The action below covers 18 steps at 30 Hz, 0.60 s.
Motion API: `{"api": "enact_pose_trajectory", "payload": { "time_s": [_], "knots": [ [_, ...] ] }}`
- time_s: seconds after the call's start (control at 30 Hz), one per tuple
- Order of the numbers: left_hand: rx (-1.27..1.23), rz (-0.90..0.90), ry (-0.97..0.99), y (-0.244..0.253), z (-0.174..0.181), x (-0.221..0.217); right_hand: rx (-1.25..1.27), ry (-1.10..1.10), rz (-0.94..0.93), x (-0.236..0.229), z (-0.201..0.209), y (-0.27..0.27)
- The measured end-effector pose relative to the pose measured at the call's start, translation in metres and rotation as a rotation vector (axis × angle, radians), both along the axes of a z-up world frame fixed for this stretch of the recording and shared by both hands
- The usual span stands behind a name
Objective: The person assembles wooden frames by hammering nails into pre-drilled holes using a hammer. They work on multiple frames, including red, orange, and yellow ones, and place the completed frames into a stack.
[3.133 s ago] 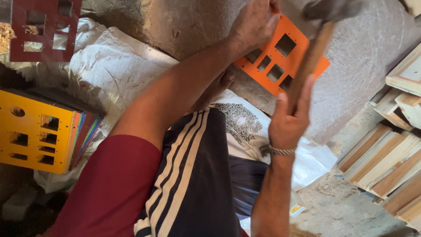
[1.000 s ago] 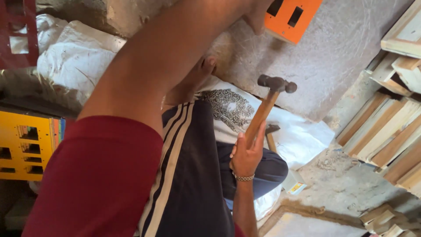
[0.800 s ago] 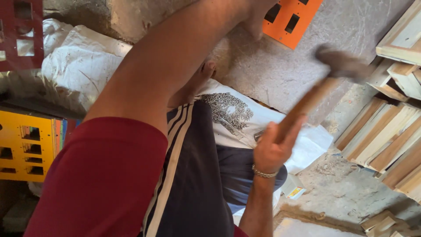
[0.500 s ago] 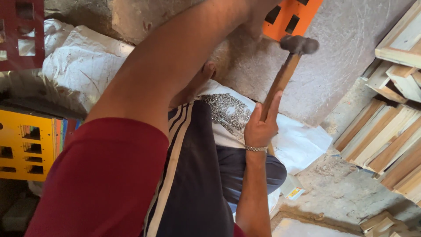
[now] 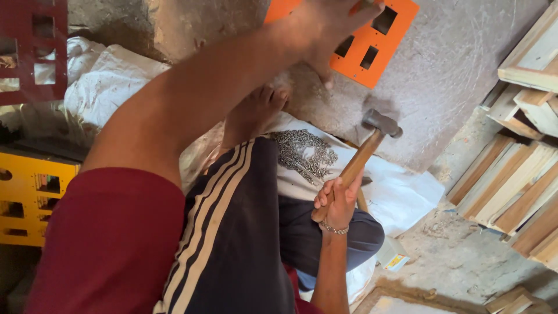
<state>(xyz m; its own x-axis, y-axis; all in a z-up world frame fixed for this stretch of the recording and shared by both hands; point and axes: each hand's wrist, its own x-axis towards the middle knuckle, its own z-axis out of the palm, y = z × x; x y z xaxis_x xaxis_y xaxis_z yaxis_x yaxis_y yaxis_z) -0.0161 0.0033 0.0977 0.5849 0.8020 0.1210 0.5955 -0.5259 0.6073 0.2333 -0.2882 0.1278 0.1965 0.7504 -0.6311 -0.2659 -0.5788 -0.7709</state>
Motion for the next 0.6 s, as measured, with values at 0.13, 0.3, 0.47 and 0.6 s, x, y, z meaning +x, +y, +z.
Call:
{"api": "enact_pose_trajectory", "payload": {
  "time_s": [0.13,0.3,0.47,0.6],
  "knots": [
    [0.148,-0.216,-0.044,-0.064,0.0,0.036,-0.005,0.092,-0.032,0.007,-0.024,0.0],
    [-0.075,-0.643,0.115,-0.185,-0.073,0.071,-0.013,0.118,-0.009,0.011,-0.042,-0.002],
    [0.069,-0.689,0.151,-0.221,-0.139,0.074,-0.004,0.119,0.001,0.013,-0.04,-0.003],
    [0.043,-0.672,0.151,-0.216,-0.133,0.074,0.0,0.122,0.005,0.012,-0.039,-0.003]
  ]
}}
